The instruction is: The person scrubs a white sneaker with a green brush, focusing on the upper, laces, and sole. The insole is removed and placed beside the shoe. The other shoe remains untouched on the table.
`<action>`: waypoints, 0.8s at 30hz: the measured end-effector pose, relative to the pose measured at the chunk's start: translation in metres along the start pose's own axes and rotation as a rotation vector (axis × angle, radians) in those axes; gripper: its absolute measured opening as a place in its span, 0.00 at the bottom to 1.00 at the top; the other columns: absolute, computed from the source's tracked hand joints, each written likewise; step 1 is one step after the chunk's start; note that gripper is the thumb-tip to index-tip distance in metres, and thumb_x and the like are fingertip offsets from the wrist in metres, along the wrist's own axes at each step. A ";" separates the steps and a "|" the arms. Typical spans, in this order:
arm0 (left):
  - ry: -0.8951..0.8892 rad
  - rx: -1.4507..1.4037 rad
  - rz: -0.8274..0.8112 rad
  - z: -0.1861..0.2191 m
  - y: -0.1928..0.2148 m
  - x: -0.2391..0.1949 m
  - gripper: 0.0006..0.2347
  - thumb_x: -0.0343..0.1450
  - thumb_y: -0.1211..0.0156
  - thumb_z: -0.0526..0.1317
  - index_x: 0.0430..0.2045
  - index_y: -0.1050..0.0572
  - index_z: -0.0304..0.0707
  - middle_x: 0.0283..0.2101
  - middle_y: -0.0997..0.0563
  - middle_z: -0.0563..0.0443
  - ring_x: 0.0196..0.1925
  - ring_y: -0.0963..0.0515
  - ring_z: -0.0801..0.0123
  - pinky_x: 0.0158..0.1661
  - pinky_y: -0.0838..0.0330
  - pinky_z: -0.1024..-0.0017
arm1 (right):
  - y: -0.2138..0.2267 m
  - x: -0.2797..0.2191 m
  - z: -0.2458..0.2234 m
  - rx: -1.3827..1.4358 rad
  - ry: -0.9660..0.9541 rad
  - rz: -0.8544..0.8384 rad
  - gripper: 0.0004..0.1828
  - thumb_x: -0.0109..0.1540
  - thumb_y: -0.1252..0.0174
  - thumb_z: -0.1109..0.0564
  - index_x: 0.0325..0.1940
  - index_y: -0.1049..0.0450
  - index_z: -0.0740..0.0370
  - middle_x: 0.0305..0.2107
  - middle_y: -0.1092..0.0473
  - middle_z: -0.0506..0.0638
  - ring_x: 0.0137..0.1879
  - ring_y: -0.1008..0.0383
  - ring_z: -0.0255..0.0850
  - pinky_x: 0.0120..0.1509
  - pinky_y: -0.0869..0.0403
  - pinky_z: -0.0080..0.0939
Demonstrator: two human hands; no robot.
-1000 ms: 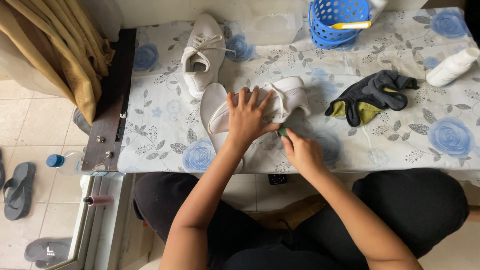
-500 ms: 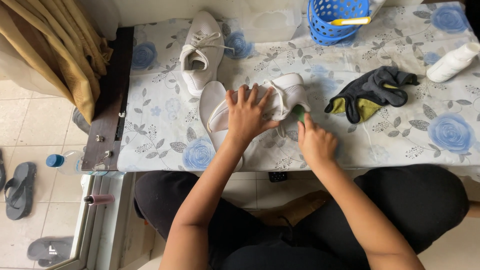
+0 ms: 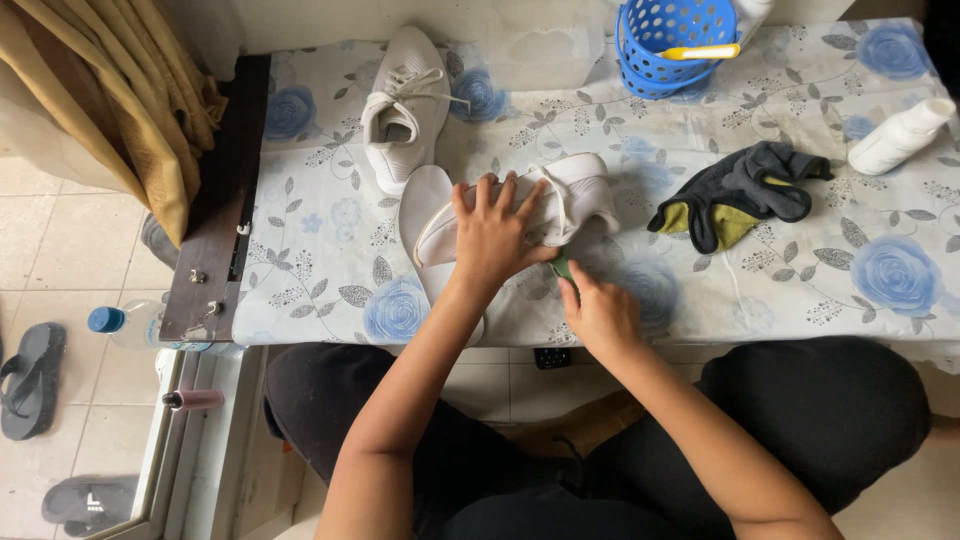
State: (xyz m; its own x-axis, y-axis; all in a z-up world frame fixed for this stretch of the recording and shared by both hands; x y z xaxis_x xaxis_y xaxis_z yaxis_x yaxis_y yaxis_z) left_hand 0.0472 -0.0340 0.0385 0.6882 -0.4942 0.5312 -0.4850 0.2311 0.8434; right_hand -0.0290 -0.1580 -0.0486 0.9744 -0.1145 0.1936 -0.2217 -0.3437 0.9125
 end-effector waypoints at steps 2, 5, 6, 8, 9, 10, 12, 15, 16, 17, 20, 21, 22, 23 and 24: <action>-0.001 -0.003 0.009 0.000 0.003 0.001 0.35 0.51 0.52 0.72 0.46 0.29 0.56 0.44 0.26 0.47 0.49 0.35 0.57 0.46 0.46 0.49 | 0.003 0.010 0.016 -0.118 -0.041 -0.002 0.21 0.59 0.57 0.40 0.49 0.29 0.49 0.16 0.30 0.57 0.26 0.26 0.56 0.29 0.28 0.56; 0.000 0.004 -0.002 0.001 0.003 0.000 0.34 0.50 0.50 0.71 0.46 0.29 0.56 0.44 0.26 0.47 0.49 0.35 0.57 0.46 0.46 0.49 | 0.022 0.014 0.011 -0.256 -0.085 0.063 0.21 0.61 0.58 0.42 0.50 0.30 0.51 0.16 0.30 0.57 0.25 0.26 0.55 0.30 0.28 0.55; 0.008 0.013 -0.015 0.001 0.002 0.000 0.34 0.49 0.48 0.71 0.46 0.29 0.57 0.45 0.26 0.48 0.50 0.35 0.57 0.47 0.46 0.48 | 0.034 0.014 0.004 -0.281 -0.083 0.132 0.19 0.63 0.58 0.46 0.50 0.30 0.57 0.17 0.30 0.58 0.24 0.26 0.55 0.29 0.28 0.54; 0.012 0.004 -0.004 0.001 0.004 0.000 0.34 0.50 0.50 0.71 0.46 0.29 0.56 0.44 0.26 0.47 0.49 0.34 0.57 0.47 0.46 0.49 | 0.020 0.002 -0.006 -0.148 -0.035 0.072 0.19 0.62 0.57 0.45 0.49 0.30 0.57 0.16 0.30 0.59 0.25 0.26 0.56 0.28 0.29 0.55; 0.008 -0.004 0.011 0.000 0.005 0.002 0.34 0.51 0.52 0.71 0.45 0.29 0.56 0.44 0.26 0.47 0.49 0.34 0.57 0.47 0.46 0.49 | 0.011 -0.003 -0.012 -0.014 0.006 0.019 0.19 0.61 0.56 0.45 0.48 0.30 0.56 0.15 0.30 0.59 0.25 0.26 0.57 0.27 0.30 0.56; 0.008 -0.004 0.009 0.000 0.005 0.000 0.34 0.51 0.52 0.71 0.45 0.29 0.56 0.44 0.26 0.47 0.49 0.34 0.57 0.47 0.46 0.49 | 0.010 -0.002 -0.008 -0.013 0.006 0.018 0.19 0.61 0.56 0.45 0.48 0.30 0.56 0.15 0.30 0.59 0.25 0.26 0.57 0.27 0.30 0.56; 0.005 -0.005 0.006 0.000 0.005 0.000 0.33 0.52 0.54 0.72 0.46 0.29 0.57 0.44 0.26 0.48 0.49 0.34 0.58 0.47 0.47 0.50 | 0.007 0.003 0.003 -0.048 -0.023 -0.017 0.20 0.59 0.55 0.40 0.47 0.28 0.49 0.17 0.29 0.56 0.26 0.26 0.55 0.29 0.29 0.55; 0.003 -0.005 0.010 -0.001 0.000 0.001 0.34 0.52 0.54 0.72 0.45 0.29 0.56 0.44 0.26 0.48 0.49 0.35 0.57 0.47 0.47 0.49 | 0.042 0.018 0.018 -0.227 -0.064 0.113 0.21 0.62 0.56 0.43 0.50 0.29 0.55 0.20 0.28 0.56 0.25 0.26 0.54 0.29 0.28 0.53; 0.001 -0.004 0.010 0.000 0.002 0.000 0.34 0.52 0.54 0.72 0.45 0.29 0.56 0.44 0.26 0.48 0.49 0.35 0.57 0.47 0.47 0.49 | 0.041 0.013 0.009 -0.225 -0.065 0.114 0.21 0.62 0.56 0.43 0.50 0.29 0.55 0.20 0.28 0.56 0.25 0.26 0.54 0.29 0.28 0.53; 0.005 -0.004 0.006 0.000 0.003 0.001 0.33 0.52 0.54 0.72 0.46 0.29 0.56 0.44 0.26 0.48 0.49 0.34 0.58 0.47 0.46 0.49 | 0.037 0.009 0.000 -0.101 -0.050 0.057 0.19 0.62 0.57 0.45 0.48 0.28 0.56 0.17 0.29 0.54 0.22 0.27 0.50 0.28 0.29 0.47; 0.003 -0.004 0.002 0.000 0.005 0.002 0.33 0.52 0.54 0.72 0.46 0.29 0.57 0.44 0.26 0.48 0.49 0.34 0.58 0.47 0.46 0.49 | 0.024 0.003 -0.007 -0.010 0.014 0.002 0.19 0.61 0.55 0.45 0.47 0.28 0.56 0.14 0.30 0.54 0.23 0.27 0.50 0.25 0.30 0.48; 0.001 -0.002 0.001 0.000 0.006 0.001 0.33 0.52 0.54 0.72 0.46 0.29 0.56 0.44 0.26 0.48 0.49 0.34 0.58 0.47 0.47 0.50 | 0.019 0.001 -0.008 -0.041 0.067 0.000 0.20 0.59 0.53 0.42 0.48 0.28 0.54 0.12 0.31 0.56 0.25 0.26 0.54 0.25 0.30 0.54; 0.000 -0.004 0.001 0.000 0.004 0.002 0.33 0.52 0.54 0.72 0.46 0.29 0.56 0.44 0.26 0.48 0.49 0.34 0.58 0.47 0.47 0.50 | 0.019 0.006 -0.002 -0.042 0.066 0.000 0.20 0.59 0.53 0.42 0.48 0.28 0.54 0.12 0.31 0.56 0.25 0.26 0.54 0.25 0.30 0.54; 0.001 -0.008 -0.009 -0.001 0.003 0.001 0.34 0.52 0.54 0.72 0.46 0.29 0.57 0.44 0.26 0.48 0.49 0.35 0.58 0.47 0.47 0.49 | 0.021 0.011 0.006 -0.172 0.021 0.035 0.21 0.60 0.56 0.42 0.49 0.29 0.52 0.16 0.30 0.56 0.27 0.26 0.55 0.27 0.29 0.56; 0.002 -0.013 -0.020 -0.001 0.001 0.001 0.34 0.51 0.53 0.71 0.46 0.30 0.57 0.45 0.27 0.48 0.49 0.35 0.57 0.47 0.47 0.49 | 0.024 0.015 0.014 -0.301 -0.025 0.070 0.21 0.61 0.58 0.41 0.50 0.30 0.51 0.19 0.29 0.57 0.28 0.26 0.56 0.30 0.28 0.57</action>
State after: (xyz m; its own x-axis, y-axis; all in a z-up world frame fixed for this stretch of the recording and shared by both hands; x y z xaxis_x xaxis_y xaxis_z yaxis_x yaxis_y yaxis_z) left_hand 0.0477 -0.0332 0.0396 0.6984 -0.4973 0.5147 -0.4644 0.2324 0.8546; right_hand -0.0200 -0.1814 -0.0291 0.9551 -0.1520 0.2542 -0.2633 -0.0430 0.9638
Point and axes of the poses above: each hand's wrist, its own x-axis towards the middle knuckle, its own y-axis out of the back of the hand, z = x × y, the point moved 7 cm from there along x, towards the middle knuckle
